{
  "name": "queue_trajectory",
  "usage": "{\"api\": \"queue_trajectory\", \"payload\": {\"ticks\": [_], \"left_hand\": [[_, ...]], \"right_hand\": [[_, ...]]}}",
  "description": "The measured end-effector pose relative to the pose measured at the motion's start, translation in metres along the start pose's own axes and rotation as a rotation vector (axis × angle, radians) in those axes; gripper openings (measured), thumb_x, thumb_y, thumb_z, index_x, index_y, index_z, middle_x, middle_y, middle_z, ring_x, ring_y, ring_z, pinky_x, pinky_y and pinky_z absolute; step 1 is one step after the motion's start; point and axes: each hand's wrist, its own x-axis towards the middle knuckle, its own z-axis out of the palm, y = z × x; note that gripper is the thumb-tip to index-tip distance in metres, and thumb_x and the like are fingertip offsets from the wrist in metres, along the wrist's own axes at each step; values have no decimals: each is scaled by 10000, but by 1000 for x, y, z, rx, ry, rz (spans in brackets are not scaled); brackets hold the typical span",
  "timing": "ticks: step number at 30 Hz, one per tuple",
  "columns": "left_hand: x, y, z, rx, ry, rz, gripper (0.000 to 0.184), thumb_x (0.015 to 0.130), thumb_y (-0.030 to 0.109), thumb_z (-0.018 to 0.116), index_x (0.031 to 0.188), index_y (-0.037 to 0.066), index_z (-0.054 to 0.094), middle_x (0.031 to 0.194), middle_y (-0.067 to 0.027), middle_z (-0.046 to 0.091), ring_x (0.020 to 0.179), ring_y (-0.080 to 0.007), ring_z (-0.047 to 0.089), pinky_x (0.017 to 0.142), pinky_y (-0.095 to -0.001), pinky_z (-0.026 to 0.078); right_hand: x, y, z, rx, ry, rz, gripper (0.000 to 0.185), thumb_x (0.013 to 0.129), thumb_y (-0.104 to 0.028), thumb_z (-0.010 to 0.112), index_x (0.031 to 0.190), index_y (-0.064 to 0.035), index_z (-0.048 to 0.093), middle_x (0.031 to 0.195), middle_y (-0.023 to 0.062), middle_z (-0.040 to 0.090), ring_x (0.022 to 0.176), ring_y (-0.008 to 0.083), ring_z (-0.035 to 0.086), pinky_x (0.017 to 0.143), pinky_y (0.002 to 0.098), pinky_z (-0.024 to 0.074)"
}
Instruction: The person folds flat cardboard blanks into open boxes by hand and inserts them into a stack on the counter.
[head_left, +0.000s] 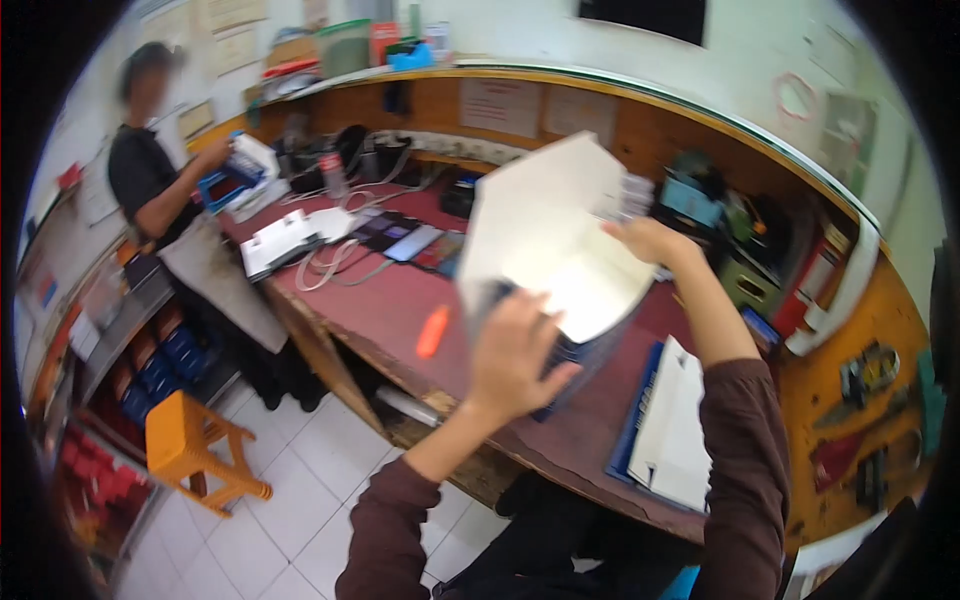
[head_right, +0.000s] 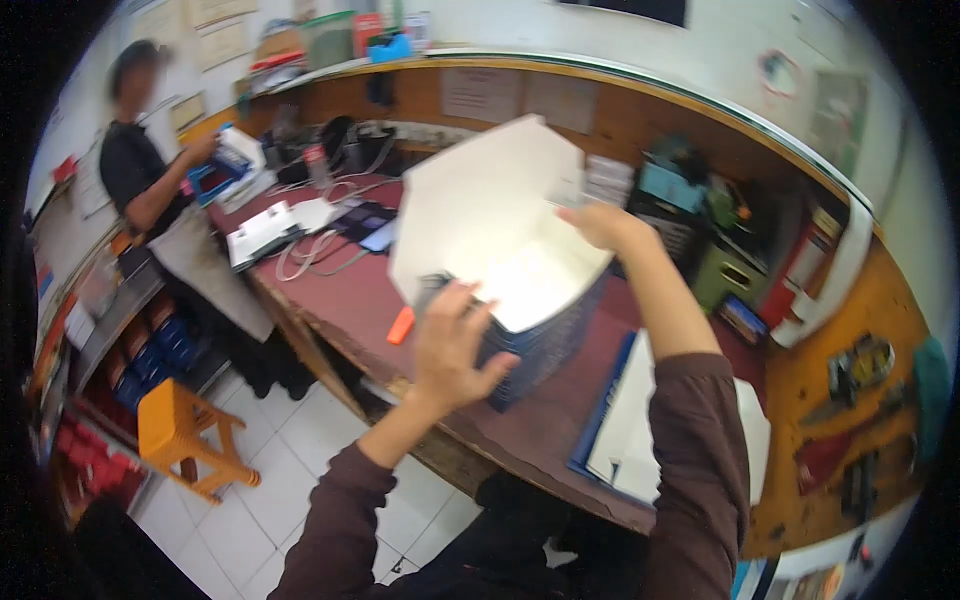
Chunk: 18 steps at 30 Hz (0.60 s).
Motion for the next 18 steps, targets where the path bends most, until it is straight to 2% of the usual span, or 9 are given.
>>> {"api": "queue_trajectory", "payload": {"ticks": [1,2,7,10,12,14,16,17,18], "left_hand": [[3,0,4,43,-87,13,542,726,421,624,1090,35,510,1157,-131,468,1137,-321,402,987,-499,233],[6,-1,9,12,-108,5,526,703,431,641,1035,44,512,1107,-122,483,1131,-309,413,992,-500,208],[0,-5,27,-8,27,-7,413,636,397,709,859,112,508,891,-40,489,985,-251,476,952,-484,240],[-9,-3,33,34,116,14,376,636,383,711,812,112,518,858,-37,486,979,-255,477,950,-493,235],[-11,2,32,83,140,7,355,638,372,713,778,110,519,840,-28,502,992,-261,482,955,-501,224],[-14,17,32,64,66,-25,364,670,343,695,892,98,544,976,-84,503,1094,-315,422,974,-537,179],[-19,49,34,246,124,-290,427,705,300,667,1049,90,527,1148,-167,426,1175,-386,319,982,-574,129],[-32,69,47,128,112,-244,511,728,265,641,1176,94,465,1268,-231,304,1223,-441,211,976,-611,85],[-37,95,56,-62,88,-148,546,717,254,643,1199,90,445,1285,-214,325,1244,-414,227,989,-594,106]], "right_hand": [[2,1,-1,163,-113,58,650,883,-546,302,1044,15,588,1025,240,583,928,364,576,837,409,422],[16,19,12,126,-31,-117,723,879,-581,253,922,45,613,942,263,592,839,386,587,777,428,427],[20,38,36,207,19,-10,760,874,-582,279,828,100,611,853,310,577,911,371,570,804,394,409],[9,38,40,342,193,-108,697,887,-541,310,878,94,597,794,281,583,831,368,574,768,378,421],[-25,24,30,519,515,-58,595,902,-479,349,947,65,586,777,204,594,731,292,568,715,338,433],[-64,31,31,771,659,-190,406,937,-323,351,1049,1,568,878,70,568,746,127,498,690,260,416],[-123,36,24,918,586,-200,386,954,-299,314,1075,-30,562,867,27,529,784,107,478,755,239,403],[-154,32,23,968,591,-234,407,957,-328,295,1089,-46,557,893,21,533,812,108,490,780,238,401],[-184,30,24,979,597,-208,443,958,-359,277,1099,-38,548,940,33,550,868,115,513,806,253,405]]}}
